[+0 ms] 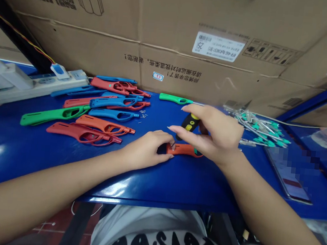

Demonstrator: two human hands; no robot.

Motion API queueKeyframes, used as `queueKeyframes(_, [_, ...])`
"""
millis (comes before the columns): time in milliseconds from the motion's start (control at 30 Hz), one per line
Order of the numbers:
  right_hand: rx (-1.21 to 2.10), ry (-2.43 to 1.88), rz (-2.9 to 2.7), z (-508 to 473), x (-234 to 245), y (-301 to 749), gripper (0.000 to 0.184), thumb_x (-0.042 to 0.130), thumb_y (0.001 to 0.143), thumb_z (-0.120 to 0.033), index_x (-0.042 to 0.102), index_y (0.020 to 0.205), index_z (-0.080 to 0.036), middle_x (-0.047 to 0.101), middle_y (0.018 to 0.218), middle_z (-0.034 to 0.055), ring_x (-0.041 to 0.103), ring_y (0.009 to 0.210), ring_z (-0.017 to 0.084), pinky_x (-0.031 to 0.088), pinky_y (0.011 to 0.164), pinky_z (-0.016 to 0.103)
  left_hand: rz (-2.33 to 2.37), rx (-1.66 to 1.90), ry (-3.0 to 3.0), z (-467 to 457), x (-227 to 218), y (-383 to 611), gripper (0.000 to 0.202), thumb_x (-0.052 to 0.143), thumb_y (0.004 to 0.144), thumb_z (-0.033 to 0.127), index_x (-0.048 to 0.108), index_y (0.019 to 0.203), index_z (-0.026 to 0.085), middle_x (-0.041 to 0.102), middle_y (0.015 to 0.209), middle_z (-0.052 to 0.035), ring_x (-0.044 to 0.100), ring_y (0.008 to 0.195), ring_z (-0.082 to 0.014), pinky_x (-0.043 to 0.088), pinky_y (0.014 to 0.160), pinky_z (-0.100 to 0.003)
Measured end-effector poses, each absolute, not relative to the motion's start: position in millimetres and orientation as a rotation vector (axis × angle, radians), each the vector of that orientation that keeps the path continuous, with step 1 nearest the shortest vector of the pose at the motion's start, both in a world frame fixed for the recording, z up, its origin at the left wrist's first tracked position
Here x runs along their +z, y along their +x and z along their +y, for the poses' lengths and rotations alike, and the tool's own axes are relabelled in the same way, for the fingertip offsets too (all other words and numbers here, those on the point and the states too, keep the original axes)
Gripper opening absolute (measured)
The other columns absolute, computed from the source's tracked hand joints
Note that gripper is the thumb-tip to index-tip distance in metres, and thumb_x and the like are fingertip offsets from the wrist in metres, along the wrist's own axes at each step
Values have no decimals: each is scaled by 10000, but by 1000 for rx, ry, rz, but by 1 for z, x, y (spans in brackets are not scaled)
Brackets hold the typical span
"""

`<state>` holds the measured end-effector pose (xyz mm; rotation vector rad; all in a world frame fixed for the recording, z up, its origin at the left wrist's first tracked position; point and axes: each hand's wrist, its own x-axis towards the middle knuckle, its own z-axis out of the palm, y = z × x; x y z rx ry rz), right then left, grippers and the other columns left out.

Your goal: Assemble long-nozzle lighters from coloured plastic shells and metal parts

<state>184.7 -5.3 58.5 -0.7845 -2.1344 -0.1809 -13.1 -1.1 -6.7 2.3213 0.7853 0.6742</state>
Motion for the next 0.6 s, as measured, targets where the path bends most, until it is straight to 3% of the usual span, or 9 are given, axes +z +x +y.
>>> queueKeyframes(133, [-55, -792, -2166, -3, 60, 182, 342, 419, 1040, -318, 603, 1308, -215, 705, 1200, 79, 700, 905, 178, 573, 795, 325, 822, 649, 2314, -2, -5, -13, 123, 700, 834, 153, 640, 935, 191, 669, 927, -21, 639, 910, -200, 491, 833, -315])
queueKeyframes(300, [-257, -775, -2113, 0, 61, 183, 236, 595, 964, -390, 664, 1094, -205, 740, 933, 53, 700, 809, 181, 554, 706, 296, 809, 645, 2333, -2, -5, -13, 123, 701, 835, 139, 638, 933, 179, 667, 935, -23, 629, 923, -195, 484, 845, -314])
queueKeyframes(367, [-240, -753, -2174, 1, 61, 186, 233, 526, 998, -351, 643, 1136, -204, 729, 1020, 79, 698, 902, 198, 553, 736, 306, 807, 653, 2342, -2, -5, -13, 125, 707, 836, 144, 640, 937, 176, 663, 933, -21, 628, 917, -191, 483, 841, -308])
queueKeyframes(467, [27, -773, -2271, 2, 62, 189, 339, 359, 1049, -264, 517, 1346, -220, 674, 1215, 90, 685, 955, 180, 557, 768, 316, 812, 639, 2345, -2, -4, -13, 135, 710, 833, 140, 644, 946, 174, 660, 919, -18, 630, 914, -190, 485, 835, -303])
queueKeyframes(533, [38, -790, -2273, 2, 61, 191, 337, 400, 1045, -305, 509, 1352, -217, 688, 1174, 80, 688, 880, 168, 553, 741, 305, 813, 628, 2342, -2, -4, -13, 139, 702, 835, 133, 641, 952, 174, 660, 921, -20, 632, 916, -192, 489, 834, -304])
queueKeyframes(600, [-169, -789, -2241, 2, 60, 191, 319, 519, 1000, -393, 590, 1242, -198, 722, 1027, 71, 683, 795, 174, 540, 697, 298, 803, 638, 2346, -2, -5, -13, 146, 701, 835, 134, 636, 958, 174, 662, 941, -26, 632, 933, -197, 491, 849, -312])
